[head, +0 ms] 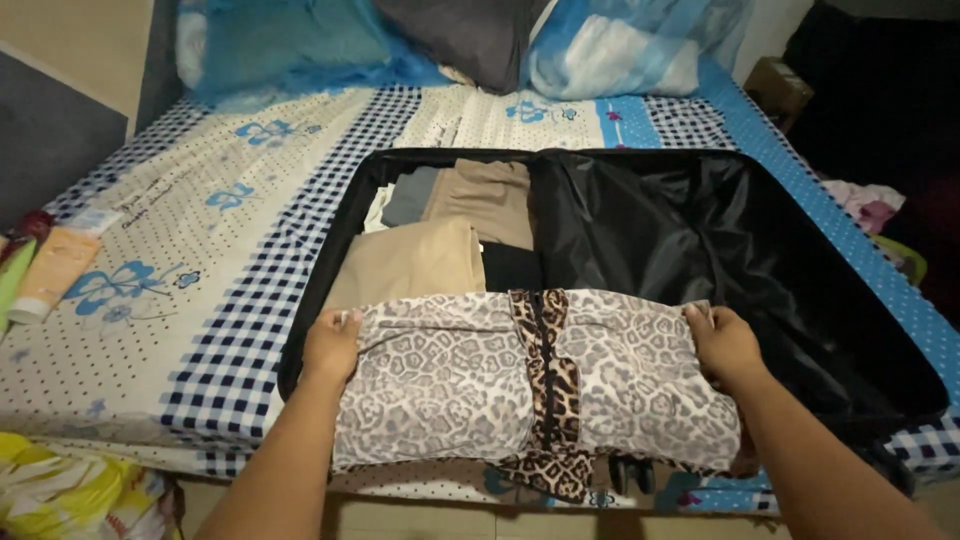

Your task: Pack several items of clothing into a black suitcase on a bed.

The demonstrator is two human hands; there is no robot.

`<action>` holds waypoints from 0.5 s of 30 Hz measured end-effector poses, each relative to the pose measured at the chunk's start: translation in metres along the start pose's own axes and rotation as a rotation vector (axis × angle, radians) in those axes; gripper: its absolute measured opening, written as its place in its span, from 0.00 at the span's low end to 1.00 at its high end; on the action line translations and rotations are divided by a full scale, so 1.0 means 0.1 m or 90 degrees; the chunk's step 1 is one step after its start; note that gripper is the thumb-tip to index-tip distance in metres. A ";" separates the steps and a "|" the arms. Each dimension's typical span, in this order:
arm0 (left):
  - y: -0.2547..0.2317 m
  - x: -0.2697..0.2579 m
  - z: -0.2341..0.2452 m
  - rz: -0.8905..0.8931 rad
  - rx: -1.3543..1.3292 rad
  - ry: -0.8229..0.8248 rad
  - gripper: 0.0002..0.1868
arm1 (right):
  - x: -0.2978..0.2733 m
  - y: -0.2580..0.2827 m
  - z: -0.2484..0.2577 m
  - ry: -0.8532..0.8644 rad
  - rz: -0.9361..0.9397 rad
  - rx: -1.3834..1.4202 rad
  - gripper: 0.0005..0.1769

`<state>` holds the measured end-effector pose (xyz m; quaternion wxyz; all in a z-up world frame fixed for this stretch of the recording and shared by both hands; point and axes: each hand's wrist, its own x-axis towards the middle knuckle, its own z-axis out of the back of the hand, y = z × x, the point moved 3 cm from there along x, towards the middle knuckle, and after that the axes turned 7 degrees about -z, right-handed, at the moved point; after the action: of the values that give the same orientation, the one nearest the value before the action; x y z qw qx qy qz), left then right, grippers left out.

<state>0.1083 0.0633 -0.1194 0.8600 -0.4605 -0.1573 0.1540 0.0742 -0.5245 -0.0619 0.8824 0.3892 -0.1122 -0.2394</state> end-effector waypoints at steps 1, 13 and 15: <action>0.03 0.06 -0.02 -0.002 -0.001 -0.001 0.23 | 0.00 0.04 0.02 -0.002 0.002 0.001 0.25; -1.95 -0.28 0.18 0.015 -0.508 0.252 0.13 | -0.50 1.70 0.40 0.278 -0.050 0.641 0.12; -2.33 -0.41 0.16 -0.020 -0.644 0.357 0.10 | -0.80 2.07 0.48 0.328 -0.004 0.581 0.13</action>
<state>0.0924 -0.0645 0.0798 0.5439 -0.8350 0.0161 -0.0812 0.0564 -0.3930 0.1228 0.6213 0.7807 0.0168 -0.0650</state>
